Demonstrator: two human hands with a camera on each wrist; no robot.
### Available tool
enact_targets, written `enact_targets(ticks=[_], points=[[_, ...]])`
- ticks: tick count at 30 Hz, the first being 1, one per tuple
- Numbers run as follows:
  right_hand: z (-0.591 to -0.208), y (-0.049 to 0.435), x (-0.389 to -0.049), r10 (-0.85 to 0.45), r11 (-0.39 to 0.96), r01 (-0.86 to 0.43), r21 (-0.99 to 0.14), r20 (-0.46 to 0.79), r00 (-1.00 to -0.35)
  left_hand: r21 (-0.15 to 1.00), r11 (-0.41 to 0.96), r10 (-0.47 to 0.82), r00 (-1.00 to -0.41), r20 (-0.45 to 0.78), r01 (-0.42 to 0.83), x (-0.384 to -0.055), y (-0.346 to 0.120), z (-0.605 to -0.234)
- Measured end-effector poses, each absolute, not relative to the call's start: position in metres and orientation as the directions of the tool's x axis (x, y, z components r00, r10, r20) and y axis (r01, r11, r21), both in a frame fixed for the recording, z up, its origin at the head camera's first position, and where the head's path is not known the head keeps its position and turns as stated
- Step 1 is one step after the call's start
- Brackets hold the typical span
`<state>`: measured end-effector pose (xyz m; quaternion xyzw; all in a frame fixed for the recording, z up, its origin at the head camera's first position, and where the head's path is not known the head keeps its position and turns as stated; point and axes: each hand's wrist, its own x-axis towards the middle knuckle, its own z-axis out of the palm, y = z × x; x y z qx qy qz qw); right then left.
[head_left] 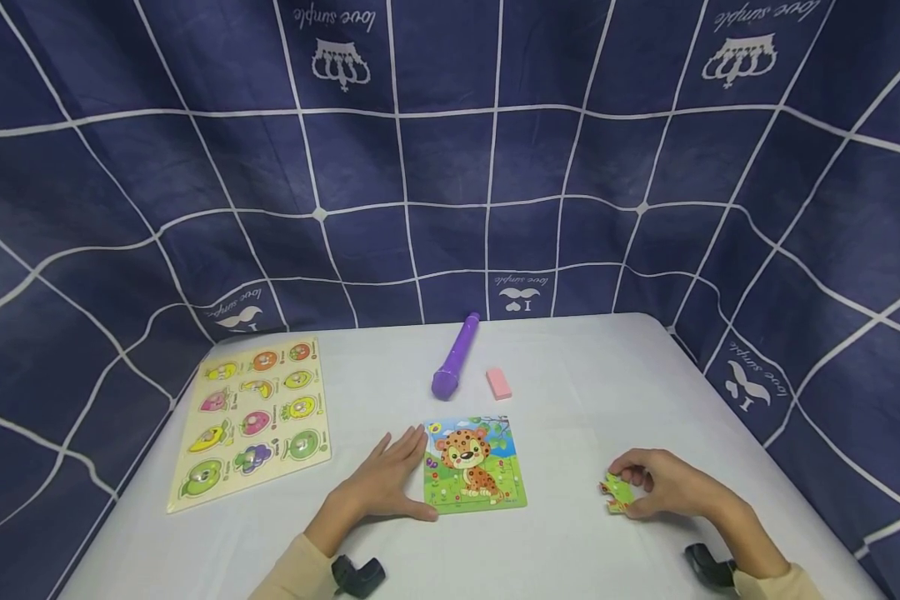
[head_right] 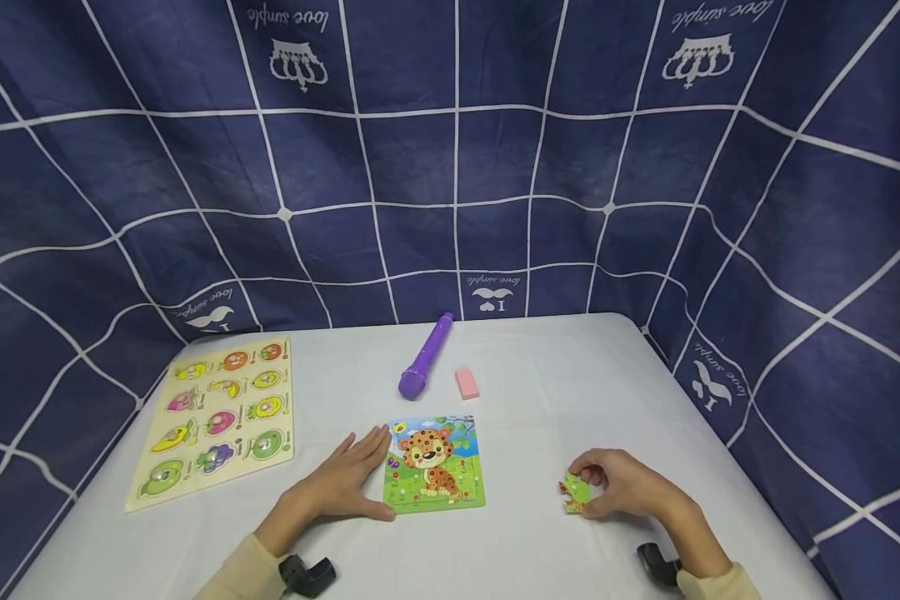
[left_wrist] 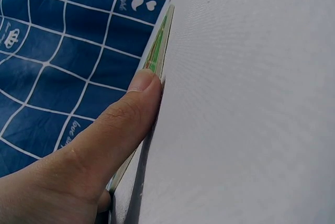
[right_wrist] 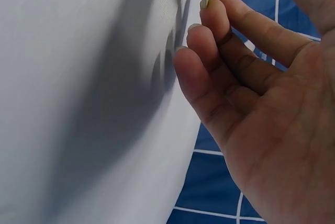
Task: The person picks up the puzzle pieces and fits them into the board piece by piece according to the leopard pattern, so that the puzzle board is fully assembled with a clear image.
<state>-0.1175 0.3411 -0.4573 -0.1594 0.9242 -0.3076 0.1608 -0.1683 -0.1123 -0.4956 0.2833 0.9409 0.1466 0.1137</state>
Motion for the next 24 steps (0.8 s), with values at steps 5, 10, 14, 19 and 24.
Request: enact_targets(ticks=[5, 10, 14, 19, 24], points=[[-0.454, 0.331, -0.117, -0.365, 0.787, -0.196, -0.585, -0.184, -0.913, 0.339, 0.796, 0.568, -0.813, -0.129, 0.502, -0.169, -0.112, -0.496], [-0.451, 0.313, -0.122, -0.368, 0.797, -0.242, -0.553, -0.129, -0.921, 0.332, 0.800, 0.565, -0.815, -0.132, 0.500, -0.169, -0.113, -0.497], [-0.453, 0.291, -0.127, -0.385, 0.795, -0.273, -0.541, -0.103, -0.917, 0.335, 0.800, 0.564, -0.815, -0.133, 0.498, -0.168, -0.114, -0.497], [-0.454, 0.256, -0.131, -0.406, 0.789, -0.304, -0.534, -0.081, -0.910, 0.341, 0.800, 0.562, -0.816, -0.137, 0.494, -0.168, -0.113, -0.496], [-0.456, 0.224, -0.137, -0.433, 0.790, -0.357, -0.499, -0.042, -0.900, 0.340, 0.802, 0.561, -0.816, -0.142, 0.492, -0.169, -0.112, -0.495]])
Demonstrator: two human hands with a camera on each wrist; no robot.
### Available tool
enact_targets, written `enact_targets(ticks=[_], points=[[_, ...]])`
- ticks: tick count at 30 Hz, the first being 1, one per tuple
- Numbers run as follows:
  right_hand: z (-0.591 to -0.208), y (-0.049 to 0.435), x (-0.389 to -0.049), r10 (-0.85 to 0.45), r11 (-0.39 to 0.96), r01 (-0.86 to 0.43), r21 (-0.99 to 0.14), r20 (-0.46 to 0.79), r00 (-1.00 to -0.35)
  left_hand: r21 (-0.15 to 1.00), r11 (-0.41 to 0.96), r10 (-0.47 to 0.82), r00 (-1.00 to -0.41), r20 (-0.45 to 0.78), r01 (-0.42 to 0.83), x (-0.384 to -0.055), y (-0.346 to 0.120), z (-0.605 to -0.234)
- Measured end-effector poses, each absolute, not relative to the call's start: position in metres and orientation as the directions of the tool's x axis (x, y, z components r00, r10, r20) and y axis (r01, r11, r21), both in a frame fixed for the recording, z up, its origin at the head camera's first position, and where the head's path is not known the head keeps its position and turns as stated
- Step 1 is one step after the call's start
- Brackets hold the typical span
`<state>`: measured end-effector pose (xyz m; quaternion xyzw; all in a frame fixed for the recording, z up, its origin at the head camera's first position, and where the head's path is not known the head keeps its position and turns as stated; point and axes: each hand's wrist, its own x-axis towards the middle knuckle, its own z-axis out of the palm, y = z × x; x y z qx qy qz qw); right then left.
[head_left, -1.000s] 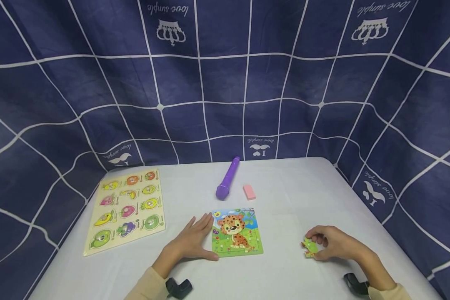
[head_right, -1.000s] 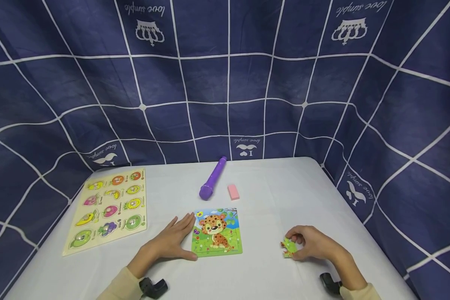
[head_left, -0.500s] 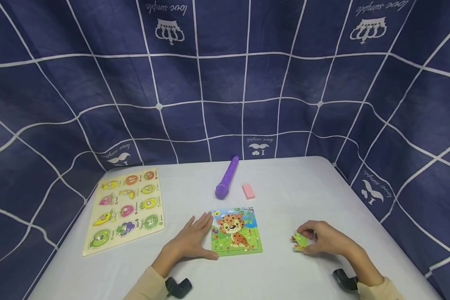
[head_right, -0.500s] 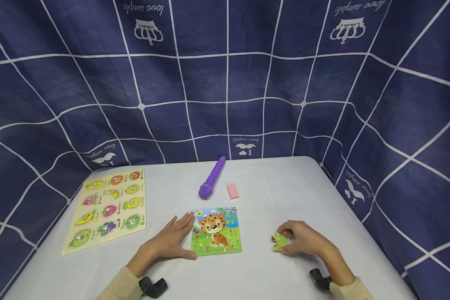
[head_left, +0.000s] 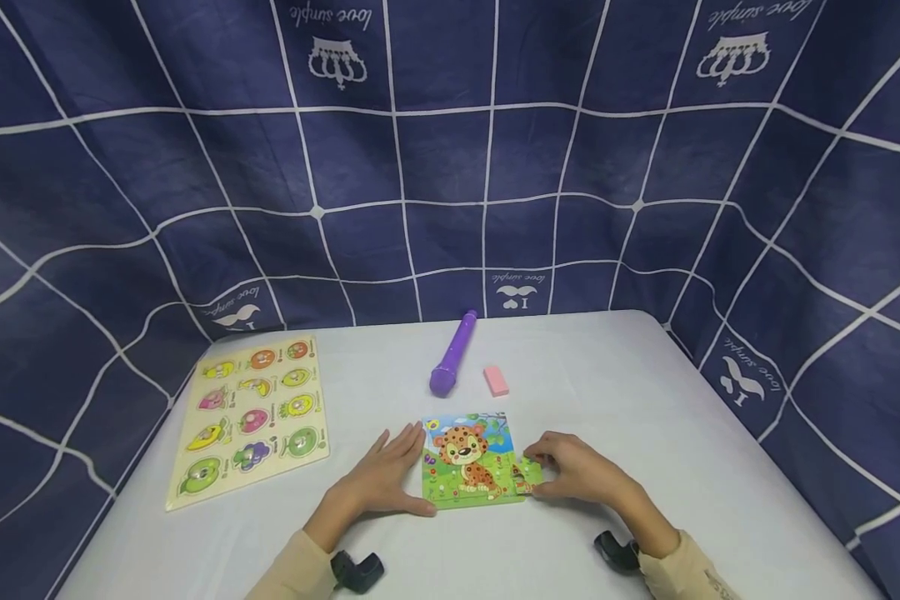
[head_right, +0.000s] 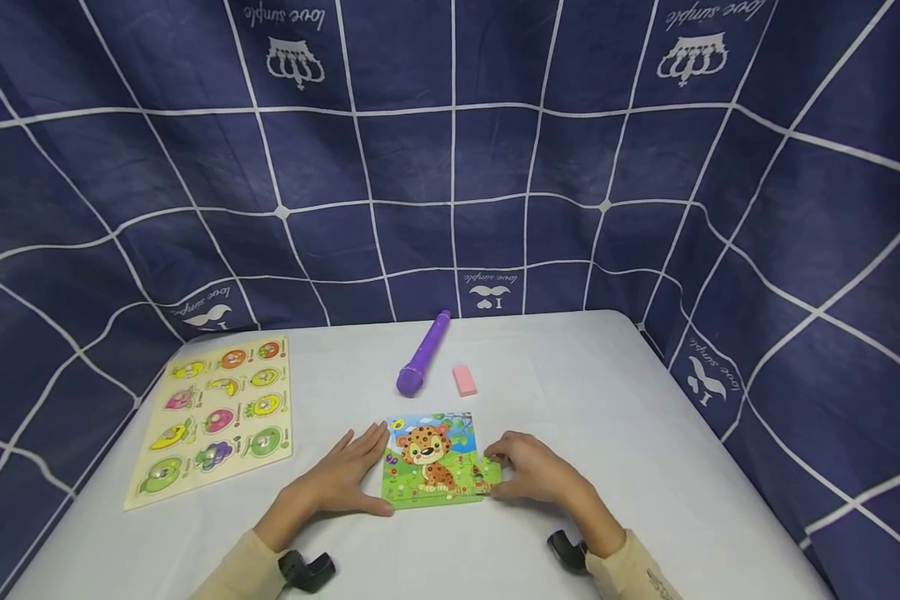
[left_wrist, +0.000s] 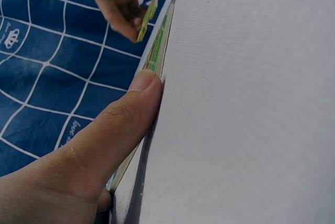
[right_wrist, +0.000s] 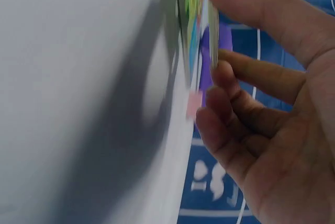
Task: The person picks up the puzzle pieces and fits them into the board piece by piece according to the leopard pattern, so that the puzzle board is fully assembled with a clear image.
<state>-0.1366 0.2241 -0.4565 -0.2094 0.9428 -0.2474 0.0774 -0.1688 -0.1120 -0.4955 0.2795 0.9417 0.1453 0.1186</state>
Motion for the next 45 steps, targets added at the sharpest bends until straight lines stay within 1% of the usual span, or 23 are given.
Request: enact_targets(ticks=[3, 11, 16, 19, 23, 30, 37, 45], points=[[-0.459, 0.209, -0.140, -0.441, 0.801, -0.376, -0.467, -0.035, -0.897, 0.344, 0.801, 0.560, -0.816, -0.141, 0.490, -0.169, -0.112, -0.496], [-0.460, 0.188, -0.142, -0.456, 0.812, -0.383, -0.440, -0.069, -0.887, 0.355, 0.793, 0.567, -0.813, -0.135, 0.494, -0.169, -0.112, -0.497], [-0.458, 0.187, -0.142, -0.446, 0.816, -0.368, -0.446, -0.082, -0.891, 0.356, 0.792, 0.567, -0.813, -0.130, 0.496, -0.168, -0.113, -0.497], [-0.459, 0.187, -0.143, -0.450, 0.804, -0.362, -0.471, -0.084, -0.889, 0.361, 0.790, 0.569, -0.812, -0.130, 0.496, -0.168, -0.113, -0.497], [-0.461, 0.187, -0.144, -0.476, 0.781, -0.382, -0.494, -0.075, -0.876, 0.361, 0.789, 0.571, -0.810, -0.134, 0.497, -0.168, -0.113, -0.497], [-0.463, 0.182, -0.146, -0.497, 0.785, -0.413, -0.461, -0.071, -0.865, 0.352, 0.794, 0.567, -0.813, -0.133, 0.496, -0.169, -0.113, -0.497], [-0.460, 0.181, -0.148, -0.450, 0.807, -0.358, -0.469, -0.096, -0.888, 0.347, 0.793, 0.569, -0.812, -0.127, 0.501, -0.169, -0.111, -0.497], [-0.459, 0.175, -0.148, -0.449, 0.813, -0.349, -0.465, -0.121, -0.885, 0.345, 0.797, 0.566, -0.812, -0.144, 0.496, -0.168, -0.113, -0.494]])
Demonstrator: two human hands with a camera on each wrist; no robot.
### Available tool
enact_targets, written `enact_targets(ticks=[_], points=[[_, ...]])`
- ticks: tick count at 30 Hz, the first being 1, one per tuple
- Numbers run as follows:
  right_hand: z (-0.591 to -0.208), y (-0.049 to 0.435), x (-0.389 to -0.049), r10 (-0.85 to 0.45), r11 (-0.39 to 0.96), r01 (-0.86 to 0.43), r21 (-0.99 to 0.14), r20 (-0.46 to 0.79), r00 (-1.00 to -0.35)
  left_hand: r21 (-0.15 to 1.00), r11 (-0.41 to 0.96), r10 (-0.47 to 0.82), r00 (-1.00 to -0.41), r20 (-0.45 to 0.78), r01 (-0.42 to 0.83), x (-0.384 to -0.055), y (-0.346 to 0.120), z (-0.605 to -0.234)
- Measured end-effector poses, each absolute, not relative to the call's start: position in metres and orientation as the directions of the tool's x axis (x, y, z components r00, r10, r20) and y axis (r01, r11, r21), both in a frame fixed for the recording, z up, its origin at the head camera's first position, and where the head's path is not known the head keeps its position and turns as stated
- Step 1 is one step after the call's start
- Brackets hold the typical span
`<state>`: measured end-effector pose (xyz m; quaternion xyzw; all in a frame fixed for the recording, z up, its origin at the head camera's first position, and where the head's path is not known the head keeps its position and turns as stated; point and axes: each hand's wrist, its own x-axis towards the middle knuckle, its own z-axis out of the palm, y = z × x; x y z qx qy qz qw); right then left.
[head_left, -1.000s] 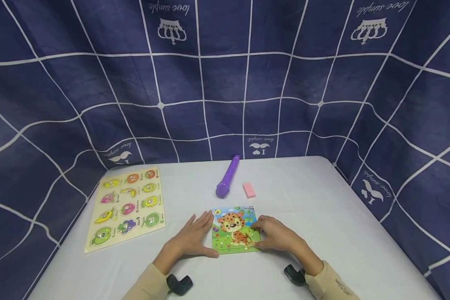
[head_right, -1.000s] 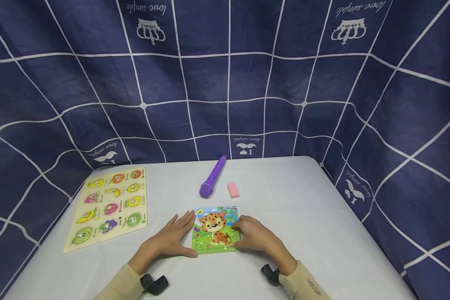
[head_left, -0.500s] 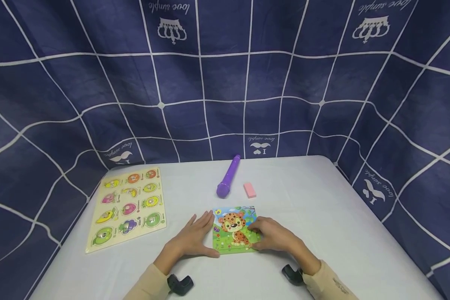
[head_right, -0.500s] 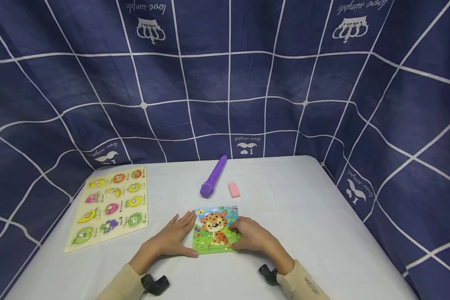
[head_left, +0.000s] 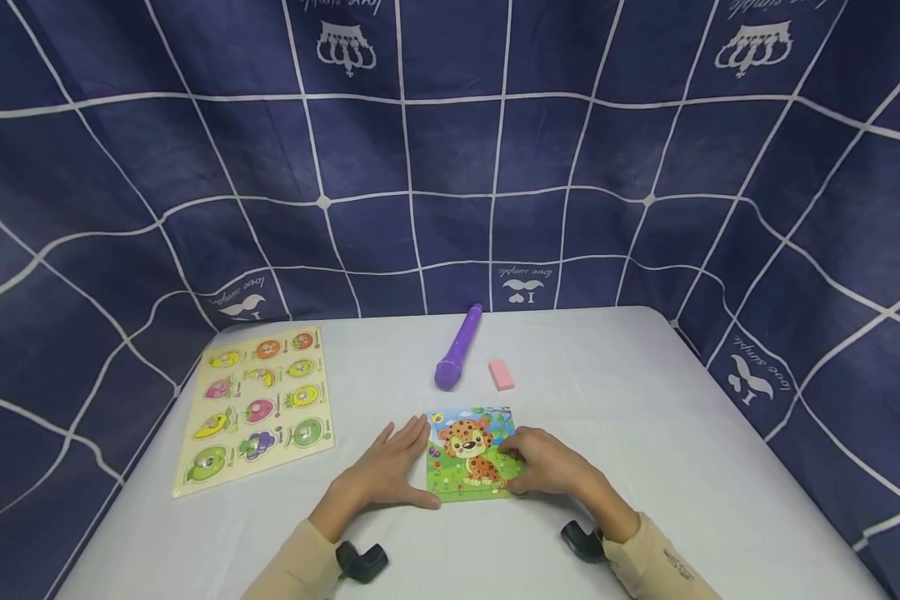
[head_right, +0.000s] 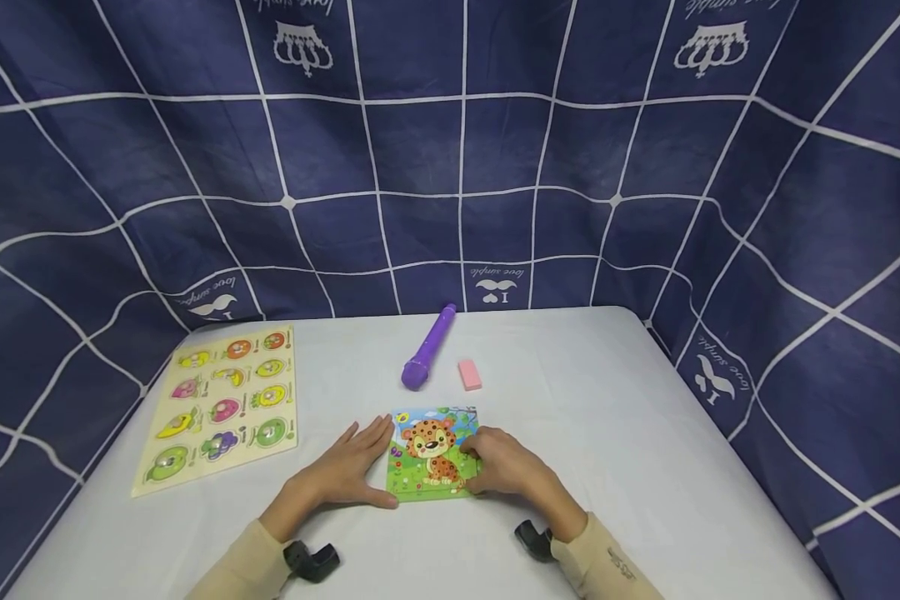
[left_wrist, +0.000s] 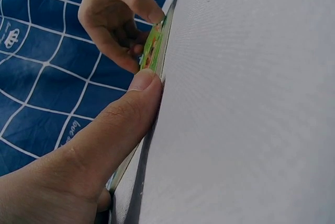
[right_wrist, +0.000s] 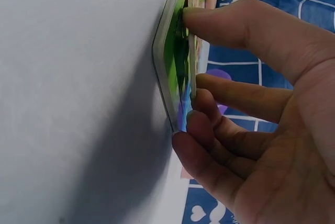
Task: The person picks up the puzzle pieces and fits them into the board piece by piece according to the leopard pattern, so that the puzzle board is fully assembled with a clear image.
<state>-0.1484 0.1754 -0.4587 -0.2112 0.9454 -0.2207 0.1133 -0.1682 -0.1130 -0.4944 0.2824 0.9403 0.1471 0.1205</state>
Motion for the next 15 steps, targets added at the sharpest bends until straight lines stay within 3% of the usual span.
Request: enact_targets(ticks=[15], points=[[-0.4503, 0.1754, -0.1491, -0.436, 0.819, -0.335, -0.466, -0.126, -0.891, 0.337, 0.789, 0.578, -0.807, -0.124, 0.513, -0.1688, -0.1132, -0.4960]])
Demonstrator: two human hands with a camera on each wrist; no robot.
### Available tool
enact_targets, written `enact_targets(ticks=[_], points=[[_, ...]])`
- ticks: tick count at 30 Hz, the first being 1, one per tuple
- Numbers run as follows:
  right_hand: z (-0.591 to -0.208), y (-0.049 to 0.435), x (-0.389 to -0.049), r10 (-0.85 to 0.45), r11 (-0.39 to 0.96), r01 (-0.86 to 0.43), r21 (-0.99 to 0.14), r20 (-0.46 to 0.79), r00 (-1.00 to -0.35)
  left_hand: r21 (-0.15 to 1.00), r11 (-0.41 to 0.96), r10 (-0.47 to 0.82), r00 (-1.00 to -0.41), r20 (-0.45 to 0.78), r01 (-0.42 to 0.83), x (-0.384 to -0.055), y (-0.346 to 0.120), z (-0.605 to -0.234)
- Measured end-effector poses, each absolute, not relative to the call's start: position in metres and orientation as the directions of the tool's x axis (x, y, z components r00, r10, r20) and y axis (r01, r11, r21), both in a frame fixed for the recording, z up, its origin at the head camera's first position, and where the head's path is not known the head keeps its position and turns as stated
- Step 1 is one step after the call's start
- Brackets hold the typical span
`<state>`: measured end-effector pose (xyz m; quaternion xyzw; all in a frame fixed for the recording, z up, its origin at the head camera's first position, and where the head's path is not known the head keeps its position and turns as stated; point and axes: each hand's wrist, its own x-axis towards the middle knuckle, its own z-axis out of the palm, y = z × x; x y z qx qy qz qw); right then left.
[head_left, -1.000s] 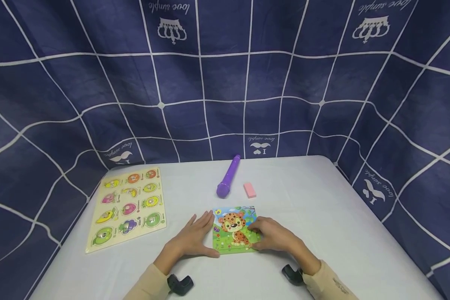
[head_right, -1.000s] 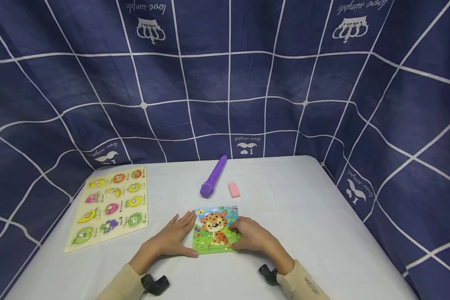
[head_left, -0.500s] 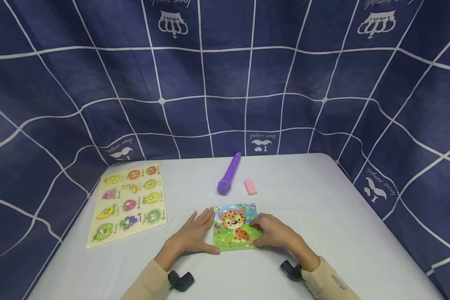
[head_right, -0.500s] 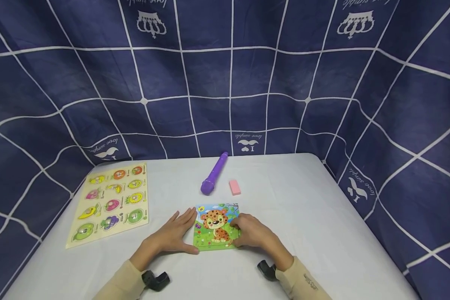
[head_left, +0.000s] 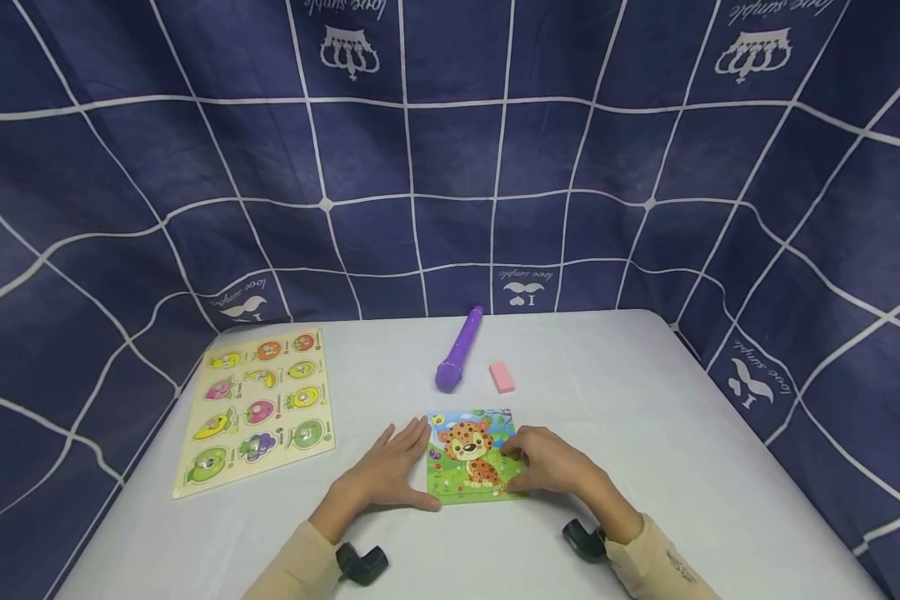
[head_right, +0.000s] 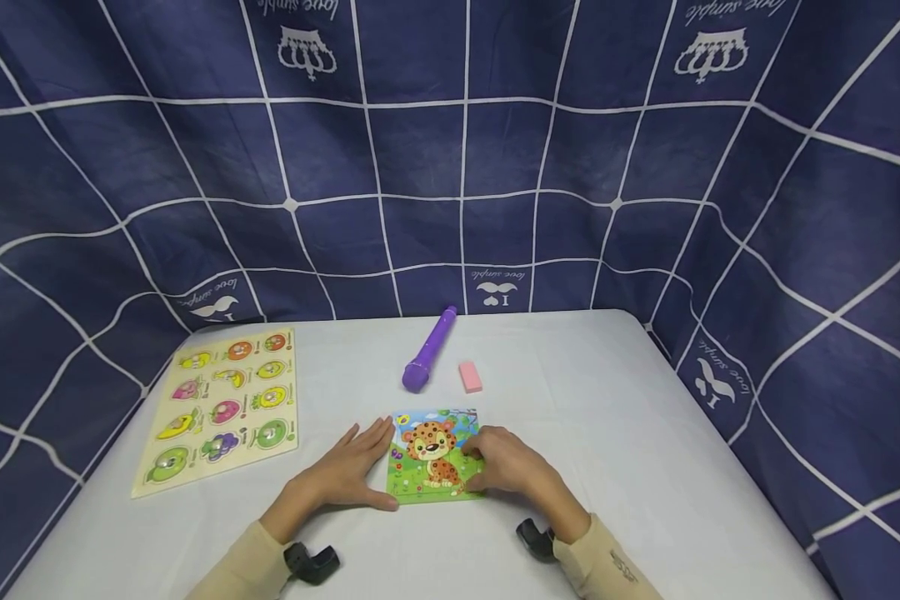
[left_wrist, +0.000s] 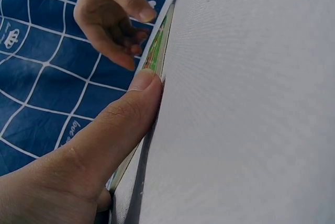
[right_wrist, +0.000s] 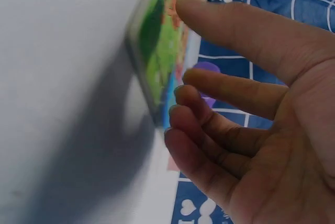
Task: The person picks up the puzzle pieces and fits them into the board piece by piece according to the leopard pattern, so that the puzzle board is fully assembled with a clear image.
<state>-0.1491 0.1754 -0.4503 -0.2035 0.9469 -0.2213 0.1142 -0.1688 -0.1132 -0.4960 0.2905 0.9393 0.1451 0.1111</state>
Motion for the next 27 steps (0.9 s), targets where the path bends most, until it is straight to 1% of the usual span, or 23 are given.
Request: enact_targets(ticks=[4, 6, 11, 16, 20, 23, 25, 27], points=[[-0.450, 0.173, -0.153, -0.478, 0.793, -0.397, -0.461, -0.067, -0.876, 0.336, 0.793, 0.573, -0.810, -0.125, 0.509, -0.169, -0.114, -0.496], [-0.452, 0.171, -0.155, -0.496, 0.786, -0.413, -0.461, -0.070, -0.865, 0.337, 0.796, 0.569, -0.812, -0.130, 0.504, -0.169, -0.114, -0.495], [-0.452, 0.166, -0.158, -0.505, 0.787, -0.402, -0.467, -0.114, -0.856, 0.331, 0.801, 0.563, -0.815, -0.135, 0.498, -0.169, -0.114, -0.494], [-0.446, 0.167, -0.158, -0.489, 0.786, -0.400, -0.471, -0.079, -0.869, 0.341, 0.799, 0.560, -0.819, -0.122, 0.495, -0.169, -0.112, -0.492], [-0.442, 0.166, -0.155, -0.478, 0.801, -0.395, -0.449, -0.083, -0.874, 0.351, 0.789, 0.571, -0.812, -0.120, 0.504, -0.168, -0.112, -0.486], [-0.423, 0.165, -0.153, -0.489, 0.793, -0.413, -0.448, -0.064, -0.870, 0.333, 0.790, 0.576, -0.808, -0.120, 0.514, -0.172, -0.114, -0.475], [-0.398, 0.165, -0.152, -0.501, 0.774, -0.447, -0.449, -0.002, -0.865, 0.332, 0.790, 0.576, -0.810, -0.112, 0.516, -0.178, -0.115, -0.462], [-0.369, 0.168, -0.152, -0.489, 0.765, -0.474, -0.436, 0.086, -0.868, 0.329, 0.784, 0.583, -0.807, -0.097, 0.527, -0.187, -0.114, -0.447]])
